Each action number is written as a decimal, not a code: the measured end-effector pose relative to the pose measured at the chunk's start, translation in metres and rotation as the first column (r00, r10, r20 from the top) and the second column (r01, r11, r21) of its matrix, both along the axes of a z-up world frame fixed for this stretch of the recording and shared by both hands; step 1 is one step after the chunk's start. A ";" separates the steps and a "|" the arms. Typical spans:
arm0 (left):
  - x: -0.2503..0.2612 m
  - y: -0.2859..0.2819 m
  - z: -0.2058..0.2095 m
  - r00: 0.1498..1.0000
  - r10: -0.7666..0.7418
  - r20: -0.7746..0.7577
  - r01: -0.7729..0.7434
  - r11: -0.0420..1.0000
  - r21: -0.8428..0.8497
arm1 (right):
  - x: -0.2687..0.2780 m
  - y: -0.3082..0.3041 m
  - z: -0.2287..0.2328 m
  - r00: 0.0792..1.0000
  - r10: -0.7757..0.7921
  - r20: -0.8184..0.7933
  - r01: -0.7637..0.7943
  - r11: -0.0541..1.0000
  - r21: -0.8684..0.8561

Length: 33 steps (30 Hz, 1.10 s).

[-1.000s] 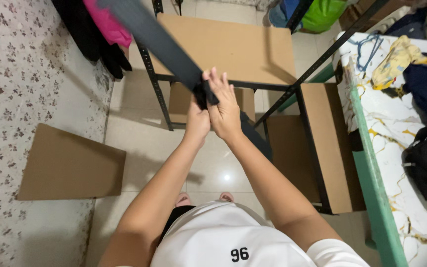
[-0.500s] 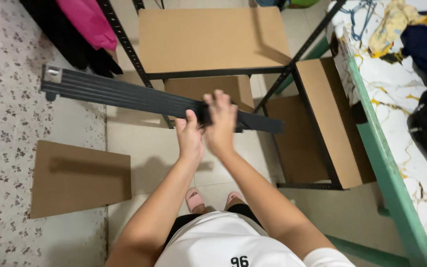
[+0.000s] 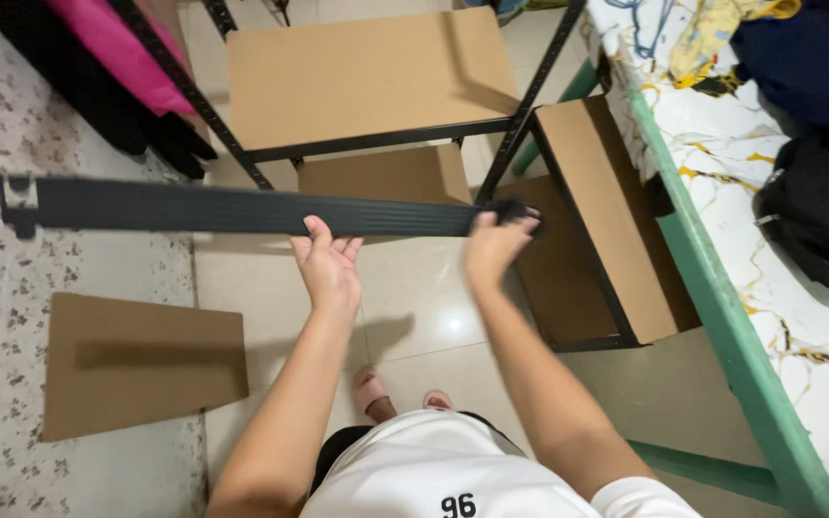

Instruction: The person wipes a cardboard sheet and metal shelf rails with a black cloth, then places the cardboard on a metal frame and attaches a rail to the frame. The person continues wiping and handling the rails and cardboard, positioning them on the frame and a nearby table.

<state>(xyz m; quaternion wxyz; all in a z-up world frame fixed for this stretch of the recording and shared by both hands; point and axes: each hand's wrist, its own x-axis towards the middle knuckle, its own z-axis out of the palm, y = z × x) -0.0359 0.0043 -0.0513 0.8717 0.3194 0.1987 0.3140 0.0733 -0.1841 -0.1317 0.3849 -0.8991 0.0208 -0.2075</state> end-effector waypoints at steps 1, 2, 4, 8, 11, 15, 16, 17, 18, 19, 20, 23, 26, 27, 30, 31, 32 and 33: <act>0.003 -0.008 0.001 1.000 -0.001 0.008 0.001 1.000 0.001 | -0.004 0.009 -0.003 0.991 0.115 0.061 -0.118 0.992 0.047; 0.005 -0.014 0.002 0.999 0.007 0.034 -0.007 1.000 0.018 | -0.009 0.017 -0.006 0.966 0.225 0.127 -0.237 0.968 0.086; 0.003 -0.021 0.001 0.996 0.021 0.081 -0.026 0.998 0.051 | -0.008 0.017 -0.009 0.925 0.318 0.206 -0.344 0.933 0.107; -0.007 -0.028 -0.006 0.998 0.014 0.065 -0.018 0.998 0.059 | 0.008 -0.016 -0.012 0.988 0.156 -0.008 -0.079 0.545 0.835; -0.008 -0.041 -0.020 0.999 0.030 0.022 -0.032 0.995 0.092 | 0.001 -0.030 -0.014 0.983 0.180 -0.044 -0.158 0.938 0.308; 0.003 -0.065 -0.049 0.996 0.002 -0.088 0.013 0.984 0.177 | -0.044 -0.001 -0.009 0.733 0.567 0.375 -0.571 0.813 -0.112; 0.003 -0.066 -0.056 0.996 -0.019 -0.082 0.036 0.977 0.211 | -0.054 0.008 -0.004 0.695 0.620 0.364 -0.626 0.771 -0.118; 0.001 -0.065 -0.062 0.991 -0.051 -0.123 0.081 0.964 0.252 | -0.059 0.015 0.003 0.650 0.673 0.353 -0.680 0.723 -0.125; -0.002 -0.063 -0.067 0.983 -0.080 -0.167 0.126 0.949 0.290 | -0.061 0.021 0.011 0.602 0.722 0.342 -0.730 0.671 -0.132; -0.006 -0.059 -0.072 0.972 -0.104 -0.211 0.170 0.931 0.322 | -0.061 0.026 0.020 0.596 0.757 0.268 -0.763 0.638 -0.104; -0.012 -0.054 -0.074 0.966 -0.104 -0.239 0.202 0.876 0.437 | -0.058 0.030 0.029 0.583 0.790 0.193 -0.794 0.604 -0.075; -0.036 -0.046 -0.077 0.935 -0.156 -0.318 0.318 0.764 0.561 | -0.057 0.041 0.054 0.511 0.853 0.104 -0.852 0.488 0.190; -0.056 -0.035 -0.071 0.869 -0.253 -0.426 0.451 0.760 0.469 | -0.065 0.063 0.080 0.412 0.850 0.327 -0.911 0.375 0.172; -0.066 -0.033 -0.069 0.820 -0.202 -0.535 0.503 0.701 0.506 | -0.070 0.073 0.090 0.350 0.830 0.433 -0.934 0.344 0.097; -0.101 -0.024 -0.064 0.844 -0.002 -0.536 0.450 0.545 0.707 | -0.083 0.107 0.117 0.483 0.860 0.164 -0.855 0.421 0.303; -0.113 -0.019 -0.063 0.877 0.061 -0.476 0.392 0.481 0.784 | -0.088 0.117 0.123 0.396 0.894 0.209 -0.852 0.272 0.447; -0.125 -0.014 -0.062 0.832 0.105 -0.545 0.426 0.509 0.748 | -0.093 0.127 0.127 0.312 0.913 0.264 -0.812 0.112 0.572; -0.137 -0.009 -0.061 0.778 0.144 -0.612 0.456 0.542 0.706 | -0.099 0.136 0.129 0.234 0.917 0.324 -0.736 -0.050 0.675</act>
